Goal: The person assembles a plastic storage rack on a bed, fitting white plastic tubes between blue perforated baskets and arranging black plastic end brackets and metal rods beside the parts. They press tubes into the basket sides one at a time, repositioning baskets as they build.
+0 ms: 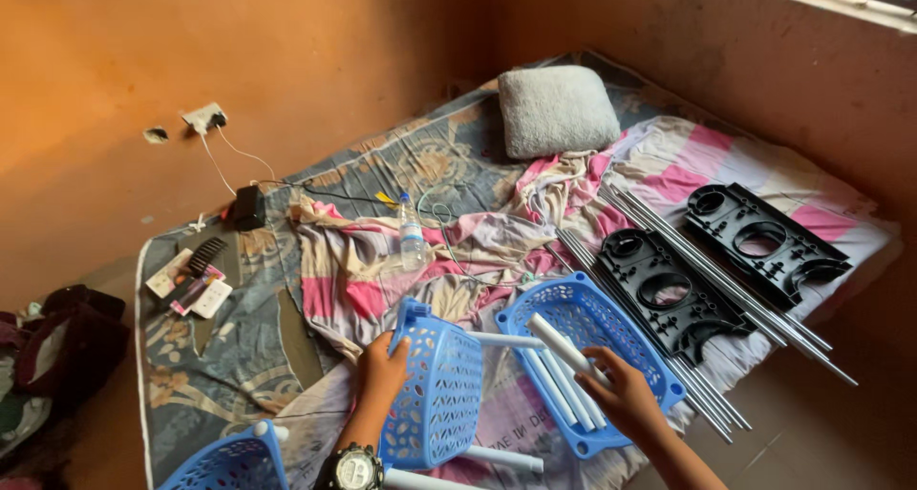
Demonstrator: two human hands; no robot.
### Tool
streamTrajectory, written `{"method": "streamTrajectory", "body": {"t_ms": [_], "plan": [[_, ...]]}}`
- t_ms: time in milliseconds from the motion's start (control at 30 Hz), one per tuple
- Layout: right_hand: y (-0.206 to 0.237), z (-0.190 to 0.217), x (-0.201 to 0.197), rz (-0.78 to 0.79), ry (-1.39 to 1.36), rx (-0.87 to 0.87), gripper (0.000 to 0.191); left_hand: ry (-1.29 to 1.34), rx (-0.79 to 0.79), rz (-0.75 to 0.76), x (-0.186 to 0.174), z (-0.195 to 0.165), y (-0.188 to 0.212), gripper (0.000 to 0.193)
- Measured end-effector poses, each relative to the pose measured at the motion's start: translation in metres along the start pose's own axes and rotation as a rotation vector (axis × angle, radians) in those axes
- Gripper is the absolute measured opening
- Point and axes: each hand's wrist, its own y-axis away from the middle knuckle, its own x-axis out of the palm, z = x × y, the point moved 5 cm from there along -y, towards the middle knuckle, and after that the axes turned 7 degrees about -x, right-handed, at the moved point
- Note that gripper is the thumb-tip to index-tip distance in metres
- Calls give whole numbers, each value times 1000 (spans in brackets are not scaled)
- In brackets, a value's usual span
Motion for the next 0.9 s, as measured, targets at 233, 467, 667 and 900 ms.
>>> {"method": "streamTrajectory", "body": {"t_ms": [233, 467, 667, 900], "plan": [[66, 15, 12, -76, 22, 128, 45, 68, 101, 360, -41, -11, -13, 28], [101, 33, 56, -117, 108, 98, 45, -123, 128, 393, -25, 5, 39, 28], [92, 65, 81, -35, 276, 65, 40, -147, 120, 386, -26, -12, 64, 30], [74, 90, 87, 57, 283, -68, 41, -195, 49, 374, -27, -17, 80, 34]]}}
